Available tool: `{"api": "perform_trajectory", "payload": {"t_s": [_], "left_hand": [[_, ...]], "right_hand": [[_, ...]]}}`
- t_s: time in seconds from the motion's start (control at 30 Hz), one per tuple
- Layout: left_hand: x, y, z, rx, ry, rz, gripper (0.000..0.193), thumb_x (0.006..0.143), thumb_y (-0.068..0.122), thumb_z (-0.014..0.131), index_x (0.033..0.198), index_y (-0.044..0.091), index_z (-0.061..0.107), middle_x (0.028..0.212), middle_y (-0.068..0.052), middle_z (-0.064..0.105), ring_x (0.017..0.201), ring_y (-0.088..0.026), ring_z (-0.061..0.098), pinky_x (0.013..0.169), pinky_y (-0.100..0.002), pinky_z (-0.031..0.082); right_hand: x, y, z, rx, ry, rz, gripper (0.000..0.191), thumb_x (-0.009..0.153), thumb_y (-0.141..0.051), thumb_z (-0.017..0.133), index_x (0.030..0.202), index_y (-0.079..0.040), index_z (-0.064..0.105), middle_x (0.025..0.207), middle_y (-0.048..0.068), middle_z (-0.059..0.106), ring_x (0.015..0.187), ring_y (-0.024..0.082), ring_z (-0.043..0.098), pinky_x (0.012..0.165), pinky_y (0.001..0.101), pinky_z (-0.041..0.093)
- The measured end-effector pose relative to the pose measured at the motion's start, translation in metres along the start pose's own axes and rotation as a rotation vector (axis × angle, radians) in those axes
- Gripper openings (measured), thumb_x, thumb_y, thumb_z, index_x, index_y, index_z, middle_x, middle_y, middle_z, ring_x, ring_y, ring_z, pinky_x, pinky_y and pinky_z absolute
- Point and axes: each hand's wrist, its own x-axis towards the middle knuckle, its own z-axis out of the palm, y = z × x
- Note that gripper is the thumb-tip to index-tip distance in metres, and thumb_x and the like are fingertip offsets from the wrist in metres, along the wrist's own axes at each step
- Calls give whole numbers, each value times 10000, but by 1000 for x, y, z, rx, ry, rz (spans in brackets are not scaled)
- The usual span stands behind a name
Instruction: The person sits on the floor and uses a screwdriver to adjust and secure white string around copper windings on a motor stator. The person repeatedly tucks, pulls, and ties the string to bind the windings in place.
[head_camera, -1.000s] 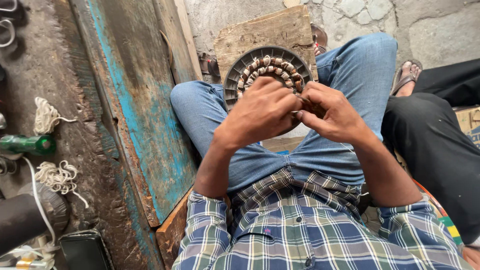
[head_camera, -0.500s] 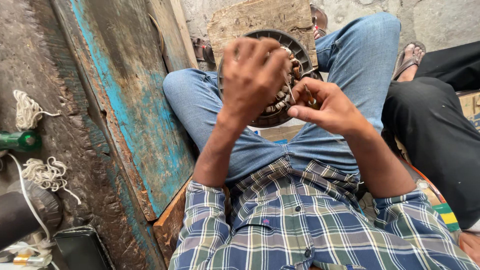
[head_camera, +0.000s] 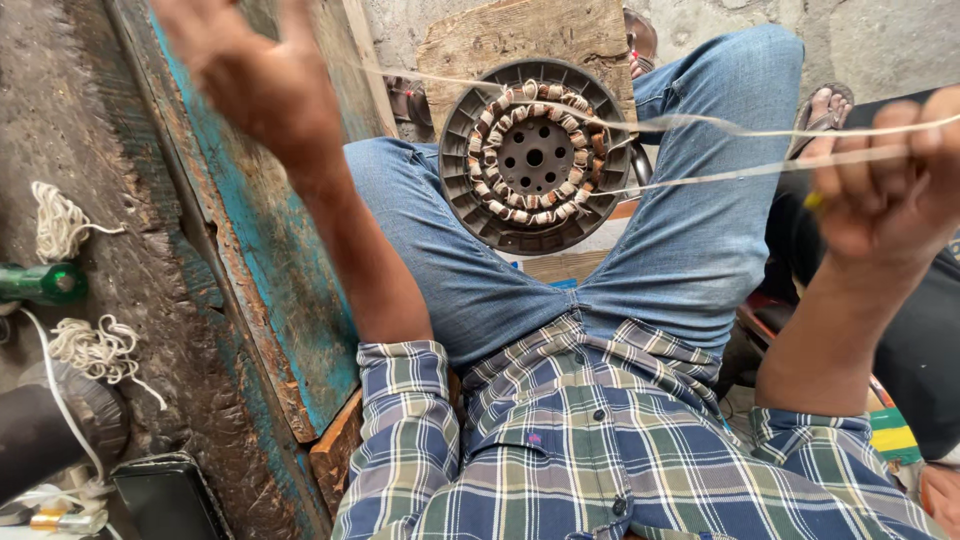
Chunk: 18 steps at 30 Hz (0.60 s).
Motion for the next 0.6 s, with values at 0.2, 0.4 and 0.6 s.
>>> {"api": "perform_trajectory", "payload": {"t_s": [0.2, 0.4, 0.6], "left_hand": [[-47, 60, -20, -506, -905, 220, 750, 898, 636, 831, 1487, 278, 537, 1625, -63, 440, 1540, -286, 421, 1340, -498, 377], [-68, 108, -75, -562, -971, 394, 1103, 661, 831, 800, 1527, 226, 482, 1645, -179, 293, 1523, -417, 309, 1270, -617, 174], [-90, 124, -83, -401, -842, 224, 1006, 756, 792, 822, 1533, 258, 470, 1622, -139, 323, 1502, -336, 356, 1240, -625, 260]], "right_hand": [[-2, 3, 54, -1395, 107, -374, 372, 1150, -84, 717, 1450, 4, 516, 982, 87, 663, 870, 166, 708, 756, 271, 593], [-5, 0, 102, -1433, -266, -288, 503, 956, 7, 715, 1408, -42, 500, 1058, 144, 698, 970, 278, 706, 866, 406, 579], [11, -24, 69, -1785, -158, -403, 397, 1042, 118, 700, 1391, -18, 567, 1110, 173, 708, 931, 295, 715, 775, 371, 597]]}}
